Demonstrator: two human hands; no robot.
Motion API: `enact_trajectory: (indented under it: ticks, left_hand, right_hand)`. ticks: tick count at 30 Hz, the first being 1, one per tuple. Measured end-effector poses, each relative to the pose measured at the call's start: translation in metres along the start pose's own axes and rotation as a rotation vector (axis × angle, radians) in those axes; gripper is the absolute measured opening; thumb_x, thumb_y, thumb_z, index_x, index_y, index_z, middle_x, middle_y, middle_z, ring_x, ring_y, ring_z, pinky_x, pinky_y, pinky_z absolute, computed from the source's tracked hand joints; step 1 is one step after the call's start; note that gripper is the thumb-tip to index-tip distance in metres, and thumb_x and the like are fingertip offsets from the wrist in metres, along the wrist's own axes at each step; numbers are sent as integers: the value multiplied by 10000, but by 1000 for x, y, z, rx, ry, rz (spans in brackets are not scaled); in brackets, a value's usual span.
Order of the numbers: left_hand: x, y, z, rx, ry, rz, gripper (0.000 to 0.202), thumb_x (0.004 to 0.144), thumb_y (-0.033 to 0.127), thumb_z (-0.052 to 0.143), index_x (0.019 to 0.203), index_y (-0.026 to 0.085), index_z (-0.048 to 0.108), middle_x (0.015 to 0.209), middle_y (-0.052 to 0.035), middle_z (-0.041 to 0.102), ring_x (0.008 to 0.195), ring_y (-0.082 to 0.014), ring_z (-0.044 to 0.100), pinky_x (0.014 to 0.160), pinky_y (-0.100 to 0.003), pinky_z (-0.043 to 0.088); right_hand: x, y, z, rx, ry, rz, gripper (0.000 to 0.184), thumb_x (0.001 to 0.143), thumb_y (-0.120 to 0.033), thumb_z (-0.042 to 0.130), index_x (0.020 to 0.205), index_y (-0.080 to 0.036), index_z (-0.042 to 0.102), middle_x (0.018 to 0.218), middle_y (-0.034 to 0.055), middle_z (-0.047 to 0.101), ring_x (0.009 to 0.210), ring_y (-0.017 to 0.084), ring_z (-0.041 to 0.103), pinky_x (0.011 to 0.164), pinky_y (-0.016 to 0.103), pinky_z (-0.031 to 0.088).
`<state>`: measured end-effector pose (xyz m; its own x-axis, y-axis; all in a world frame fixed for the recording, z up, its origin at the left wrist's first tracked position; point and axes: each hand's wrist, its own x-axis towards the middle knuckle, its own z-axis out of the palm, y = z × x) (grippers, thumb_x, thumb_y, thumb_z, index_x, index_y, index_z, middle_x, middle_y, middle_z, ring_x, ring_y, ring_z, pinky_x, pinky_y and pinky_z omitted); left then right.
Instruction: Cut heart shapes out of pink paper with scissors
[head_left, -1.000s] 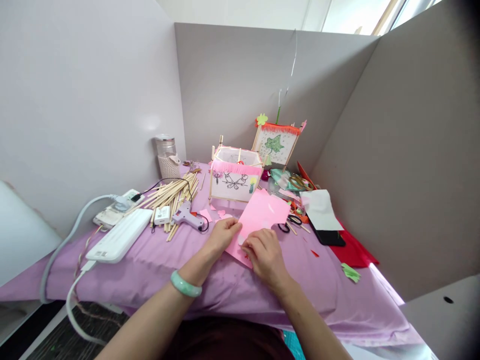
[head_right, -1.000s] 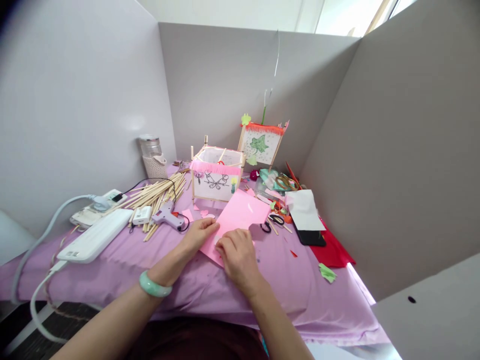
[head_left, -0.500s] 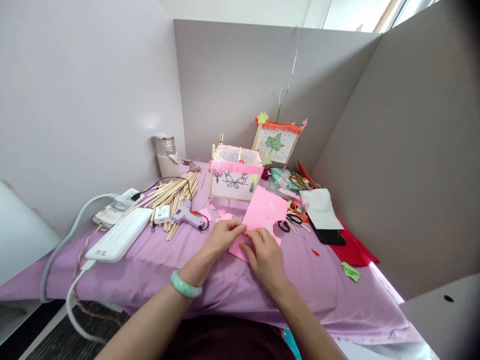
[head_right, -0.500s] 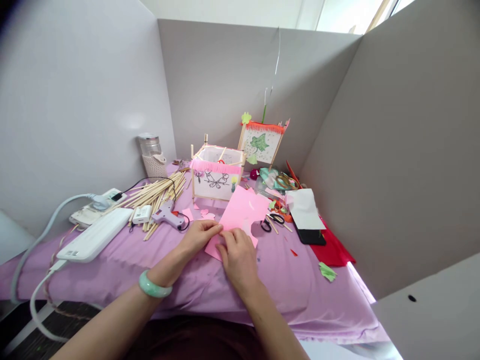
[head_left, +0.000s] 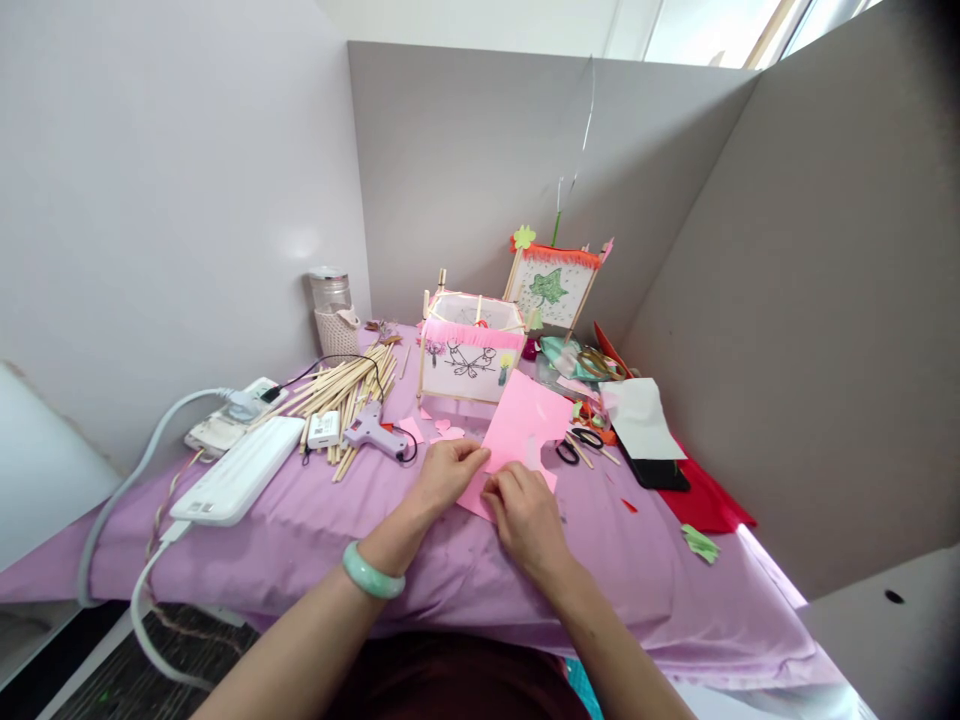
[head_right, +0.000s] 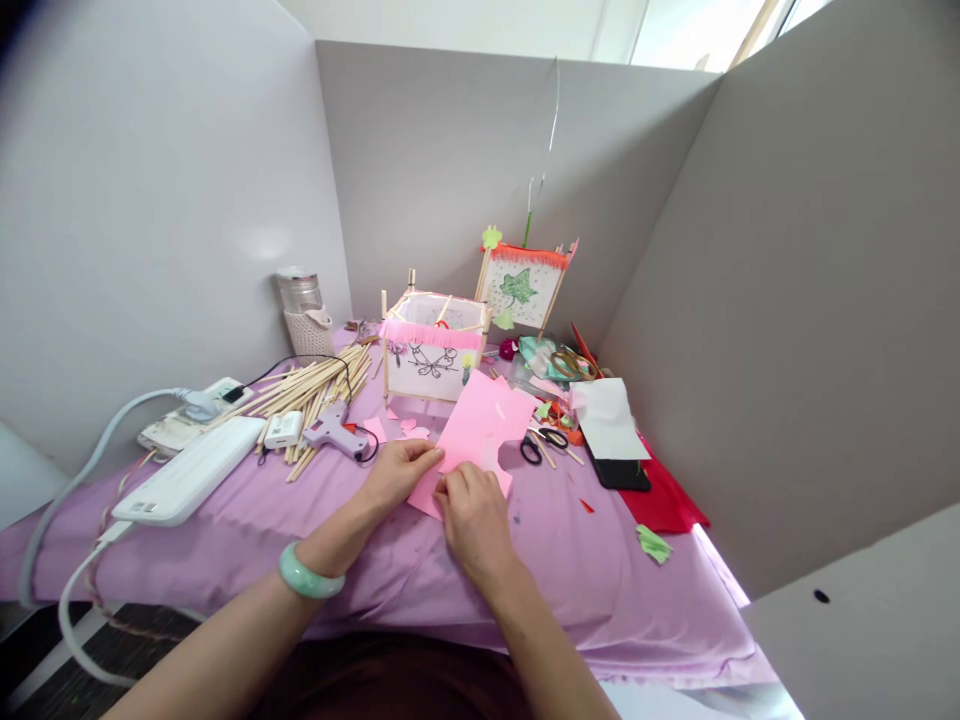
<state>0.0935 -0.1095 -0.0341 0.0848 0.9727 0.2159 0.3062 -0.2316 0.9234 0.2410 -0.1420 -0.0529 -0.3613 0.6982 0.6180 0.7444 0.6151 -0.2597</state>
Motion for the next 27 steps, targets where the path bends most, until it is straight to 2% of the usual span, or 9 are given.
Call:
enact_trajectory:
  ticks: [4, 7, 10, 13, 16, 20, 23, 25, 27]
  left_hand:
    - [1, 0, 0, -53, -1, 13, 280, 762, 380, 548, 645, 138, 629, 603, 10, 548, 621, -128, 480, 596, -236, 364]
    - [0, 2, 1, -56, -34, 21, 276, 764, 367, 544, 642, 138, 638, 601, 6, 562, 620, -130, 490, 604, -238, 373]
    - [-2, 2, 3, -26, -36, 20, 278, 764, 361, 544, 620, 140, 631, 587, 6, 559, 606, -130, 487, 592, -237, 369]
    - [-3, 0, 5, 9, -49, 37, 276, 771, 348, 536, 607, 147, 630, 578, 7, 559, 606, -131, 489, 592, -236, 370]
    - [-1, -3, 4, 42, -9, 62, 283, 780, 346, 531, 586, 152, 604, 556, 17, 521, 590, -124, 464, 585, -236, 356]
    - [2, -2, 2, 21, 95, 68, 292, 790, 365, 533, 594, 152, 573, 564, 23, 482, 583, -115, 433, 578, -238, 336]
    - [1, 1, 0, -2, 67, 93, 284, 807, 383, 522, 652, 154, 584, 596, 18, 498, 598, -119, 438, 586, -241, 345]
    - [0, 3, 0, -13, 39, 108, 279, 823, 388, 506, 683, 157, 575, 612, 16, 502, 599, -120, 435, 582, -242, 351]
    - [-1, 3, 0, -47, 1, 110, 263, 833, 388, 493, 731, 158, 570, 642, 11, 523, 602, -122, 446, 578, -242, 364]
  right_hand:
    - [-3, -1, -4, 80, 53, 48, 39, 886, -175, 540, 883, -171, 578, 867, 56, 603, 806, 197, 545, 725, 312, 404]
    - [-2, -1, -5, 72, 68, 73, 119, 883, -220, 571, 991, -171, 586, 925, 62, 614, 837, 200, 558, 730, 305, 412]
    - [1, 0, -1, 20, 64, 76, 48, 889, -204, 555, 902, -179, 594, 862, 51, 609, 791, 197, 550, 705, 305, 397]
    - [2, 1, 4, -42, 74, 61, 103, 900, -185, 514, 818, -177, 576, 783, 47, 586, 736, 199, 527, 667, 311, 375]
    - [-1, -1, 6, -61, 72, -17, 137, 904, -174, 486, 790, -173, 560, 762, 54, 582, 704, 200, 502, 653, 321, 360]
    - [-7, -7, -1, 70, -3, -188, 143, 908, -175, 483, 786, -183, 556, 794, 51, 605, 737, 195, 514, 699, 323, 385]
    - [-11, -5, -7, 191, 47, 11, 147, 926, -184, 453, 822, -184, 558, 814, 50, 612, 747, 180, 549, 686, 294, 418]
    - [-11, 0, -9, 250, 99, 178, 119, 931, -204, 453, 912, -187, 570, 834, 43, 627, 741, 166, 579, 677, 275, 441]
    - [-11, 4, -9, 266, 139, 264, 142, 925, -238, 480, 1023, -193, 570, 874, 41, 644, 761, 165, 602, 701, 274, 462]
